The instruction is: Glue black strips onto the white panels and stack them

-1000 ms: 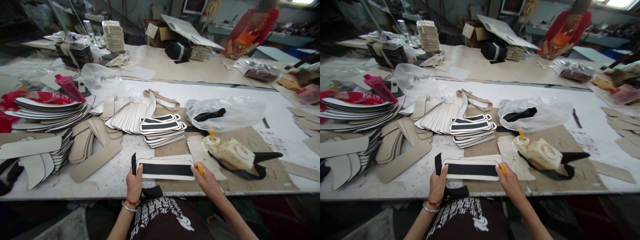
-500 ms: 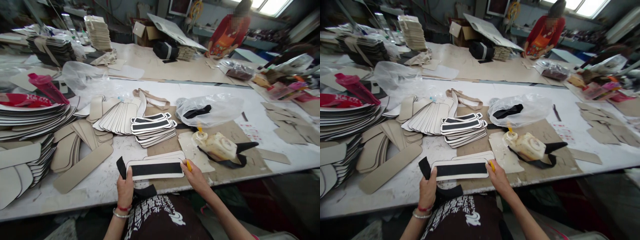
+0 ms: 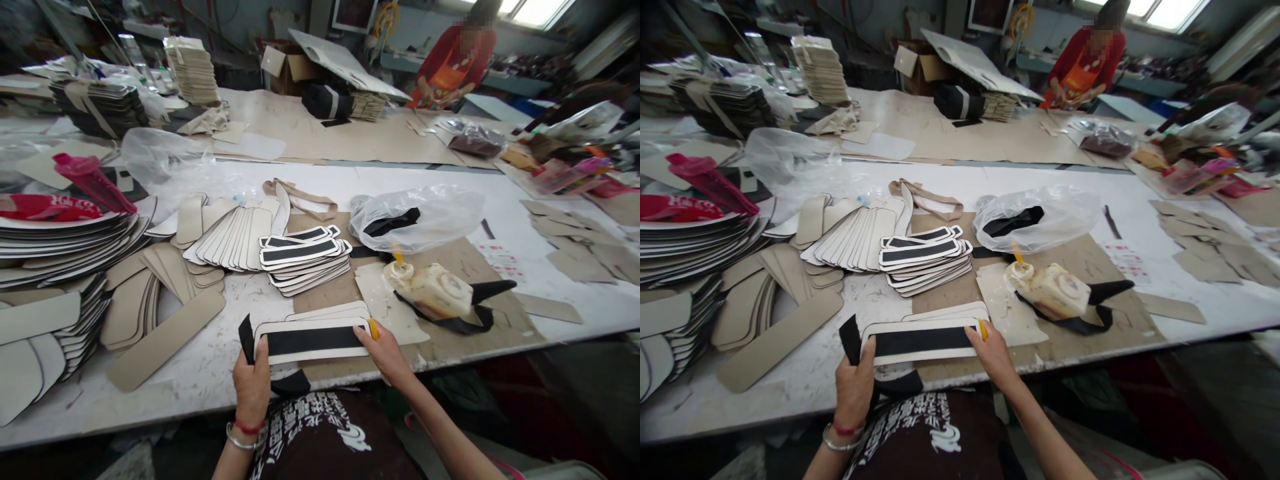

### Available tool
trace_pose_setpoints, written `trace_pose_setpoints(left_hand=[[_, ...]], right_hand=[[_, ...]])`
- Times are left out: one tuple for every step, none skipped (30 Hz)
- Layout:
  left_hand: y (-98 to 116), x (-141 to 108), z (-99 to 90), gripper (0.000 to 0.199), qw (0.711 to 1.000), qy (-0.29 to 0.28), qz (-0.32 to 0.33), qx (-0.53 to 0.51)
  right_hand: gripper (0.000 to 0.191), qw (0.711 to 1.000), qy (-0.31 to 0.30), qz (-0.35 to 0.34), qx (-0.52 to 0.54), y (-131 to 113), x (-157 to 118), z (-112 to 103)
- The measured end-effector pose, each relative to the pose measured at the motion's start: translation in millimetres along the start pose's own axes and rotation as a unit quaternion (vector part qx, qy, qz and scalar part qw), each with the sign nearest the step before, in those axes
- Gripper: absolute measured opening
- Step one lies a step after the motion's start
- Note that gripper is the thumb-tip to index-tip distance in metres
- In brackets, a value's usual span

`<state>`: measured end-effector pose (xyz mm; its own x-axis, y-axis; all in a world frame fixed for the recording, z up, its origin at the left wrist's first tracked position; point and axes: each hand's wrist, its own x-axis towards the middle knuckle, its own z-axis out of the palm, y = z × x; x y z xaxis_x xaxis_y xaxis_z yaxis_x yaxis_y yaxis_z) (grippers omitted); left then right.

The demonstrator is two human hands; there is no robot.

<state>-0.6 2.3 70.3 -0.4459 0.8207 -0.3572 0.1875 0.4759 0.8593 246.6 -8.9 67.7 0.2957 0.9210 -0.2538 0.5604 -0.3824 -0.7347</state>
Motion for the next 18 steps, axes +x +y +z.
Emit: trace_pose_setpoints(left_hand=[[2.5,-0.9,0.0,0.050,1.000,0.003,0.003,0.002],[4.5,-1.6,0.0,0.050,1.000,0.005,0.005,0.004],[6.0,-2.0,0.2,0.049,1.000,0.005,0.007,0.005],[7.1,-2.4,0.3,0.049,1.000,0.006,0.007,0.006],[7.7,-2.7,0.5,0.049,1.000,0.007,0.006,0.006],[8.1,-3.1,0.6,0.049,1.000,0.005,0.003,0.005],[8.2,-3.4,0.7,0.049,1.000,0.003,0.000,0.003],[8.0,-3.7,0.6,0.048,1.000,0.000,-0.003,0.001],[7.6,-3.9,0.5,0.048,1.000,-0.004,-0.007,-0.001],[7.0,-3.9,0.4,0.048,1.000,-0.008,-0.010,-0.004],[6.3,-3.9,0.3,0.048,1.000,-0.011,-0.016,-0.008],[5.6,-3.7,0.3,0.048,1.000,-0.014,-0.022,-0.015],[4.9,-3.5,0.5,0.047,0.999,-0.017,-0.030,-0.025],[4.6,-3.4,0.8,0.046,0.998,-0.020,-0.036,-0.040],[4.7,-3.4,1.5,0.045,0.997,-0.021,-0.041,-0.058],[5.2,-3.5,2.4,0.043,0.996,-0.020,-0.047,-0.079],[6.0,-3.7,3.6,0.042,0.993,-0.017,-0.057,-0.106],[6.9,-4.0,5.0,0.040,0.988,-0.014,-0.074,-0.137]], right_hand=[[0.030,1.000,-0.001,-0.002,0.001,1.1,-0.8,0.7],[0.031,1.000,-0.001,-0.005,0.000,1.9,-1.6,1.3],[0.031,1.000,-0.001,-0.008,-0.003,2.7,-2.4,1.6],[0.031,1.000,0.001,-0.009,-0.006,3.2,-3.0,1.7],[0.031,1.000,0.004,-0.010,-0.009,3.7,-3.5,1.7],[0.031,1.000,0.007,-0.010,-0.011,4.2,-3.9,1.5],[0.031,1.000,0.012,-0.010,-0.012,4.7,-4.1,1.3],[0.031,1.000,0.015,-0.011,-0.012,5.3,-4.2,0.8],[0.030,1.000,0.018,-0.012,-0.011,5.9,-4.3,0.3],[0.030,1.000,0.019,-0.013,-0.009,6.5,-4.4,-0.4],[0.029,1.000,0.016,-0.014,-0.004,7.2,-4.5,-1.3],[0.028,1.000,0.014,-0.016,0.002,7.7,-4.6,-2.3],[0.027,1.000,0.010,-0.018,0.010,8.1,-4.6,-3.6],[0.027,1.000,0.005,-0.020,0.017,8.2,-4.5,-5.0],[0.026,0.999,-0.001,-0.021,0.025,8.1,-4.4,-6.5],[0.026,0.999,-0.008,-0.022,0.031,7.7,-4.2,-8.0],[0.026,0.999,-0.012,-0.022,0.037,7.1,-4.0,-9.6],[0.026,0.999,-0.016,-0.021,0.045,6.1,-3.8,-11.0]])
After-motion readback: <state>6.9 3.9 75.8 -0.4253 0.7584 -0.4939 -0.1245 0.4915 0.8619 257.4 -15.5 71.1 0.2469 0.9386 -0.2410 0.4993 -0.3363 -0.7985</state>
